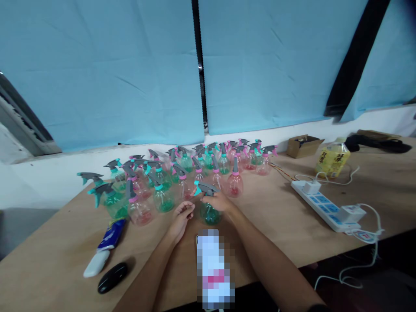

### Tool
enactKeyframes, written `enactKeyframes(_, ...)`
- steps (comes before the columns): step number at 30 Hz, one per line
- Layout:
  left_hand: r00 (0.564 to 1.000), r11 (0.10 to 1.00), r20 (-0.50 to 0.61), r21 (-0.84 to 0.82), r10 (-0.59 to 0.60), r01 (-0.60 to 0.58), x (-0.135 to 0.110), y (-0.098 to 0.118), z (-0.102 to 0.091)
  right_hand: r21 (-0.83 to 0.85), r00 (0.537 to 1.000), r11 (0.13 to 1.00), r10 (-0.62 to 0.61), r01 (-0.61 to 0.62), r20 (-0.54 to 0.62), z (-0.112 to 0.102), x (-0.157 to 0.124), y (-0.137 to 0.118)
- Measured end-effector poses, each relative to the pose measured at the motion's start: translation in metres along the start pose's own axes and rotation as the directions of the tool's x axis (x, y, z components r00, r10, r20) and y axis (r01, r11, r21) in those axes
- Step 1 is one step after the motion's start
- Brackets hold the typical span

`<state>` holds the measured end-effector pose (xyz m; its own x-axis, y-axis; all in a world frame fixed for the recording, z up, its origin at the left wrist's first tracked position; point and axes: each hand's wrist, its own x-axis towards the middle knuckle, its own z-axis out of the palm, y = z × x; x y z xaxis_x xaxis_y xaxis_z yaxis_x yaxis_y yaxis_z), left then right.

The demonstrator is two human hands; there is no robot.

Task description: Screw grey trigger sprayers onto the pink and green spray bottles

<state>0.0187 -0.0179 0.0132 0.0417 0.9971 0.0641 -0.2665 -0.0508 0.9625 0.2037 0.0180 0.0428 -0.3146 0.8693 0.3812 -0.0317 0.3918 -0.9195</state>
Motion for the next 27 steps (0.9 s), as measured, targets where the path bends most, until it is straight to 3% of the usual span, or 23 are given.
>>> enactKeyframes(5, 1.000, 1.000, 0.014, 0.013, 0.005, -0.005, 0.001, -0.003, -0.002, -0.016, 1.000, 1.000, -0.001, 0.000, -0.031, 0.000, 0.000, 0.001)
enactKeyframes(10, 1.000, 1.000, 0.003, 0.012, 0.007, -0.007, 0.000, -0.003, -0.003, 0.010, 0.991, 0.993, -0.121, 0.121, 0.050, 0.000, 0.000, -0.006)
enactKeyframes(15, 1.000, 1.000, -0.006, 0.014, 0.015, -0.015, 0.000, -0.004, -0.001, -0.142, 0.995, 0.990, -0.037, 0.024, -0.089, 0.001, -0.003, 0.003)
enactKeyframes(18, 0.999, 0.998, -0.025, 0.053, 0.039, -0.037, 0.000, -0.003, -0.002, -0.230, 0.976, 0.965, -0.164, 0.129, -0.141, 0.005, -0.007, 0.004)
enactKeyframes(20, 0.989, 0.978, -0.069, 0.174, 0.128, -0.115, -0.001, 0.000, -0.004, -0.274, 0.934, 0.941, -0.268, 0.201, -0.236, 0.008, -0.011, 0.003)
enactKeyframes(22, 0.943, 0.878, -0.093, 0.404, 0.318, -0.257, -0.005, 0.007, -0.008, -0.324, 0.864, 0.914, -0.357, 0.244, -0.355, 0.011, -0.015, 0.002)
enactKeyframes(23, 0.895, 0.777, -0.081, 0.534, 0.439, -0.333, -0.007, 0.012, -0.012, -0.353, 0.828, 0.900, -0.392, 0.255, -0.401, 0.011, -0.016, 0.002)
enactKeyframes(25, 0.774, 0.518, -0.006, 0.745, 0.634, -0.419, -0.012, 0.024, -0.019, -0.416, 0.774, 0.874, -0.439, 0.251, -0.456, 0.011, -0.019, 0.003)
enactKeyframes(27, 0.616, 0.315, 0.018, 0.848, 0.787, -0.427, -0.015, 0.037, -0.028, -0.480, 0.744, 0.853, -0.454, 0.205, -0.490, 0.006, -0.020, 0.003)
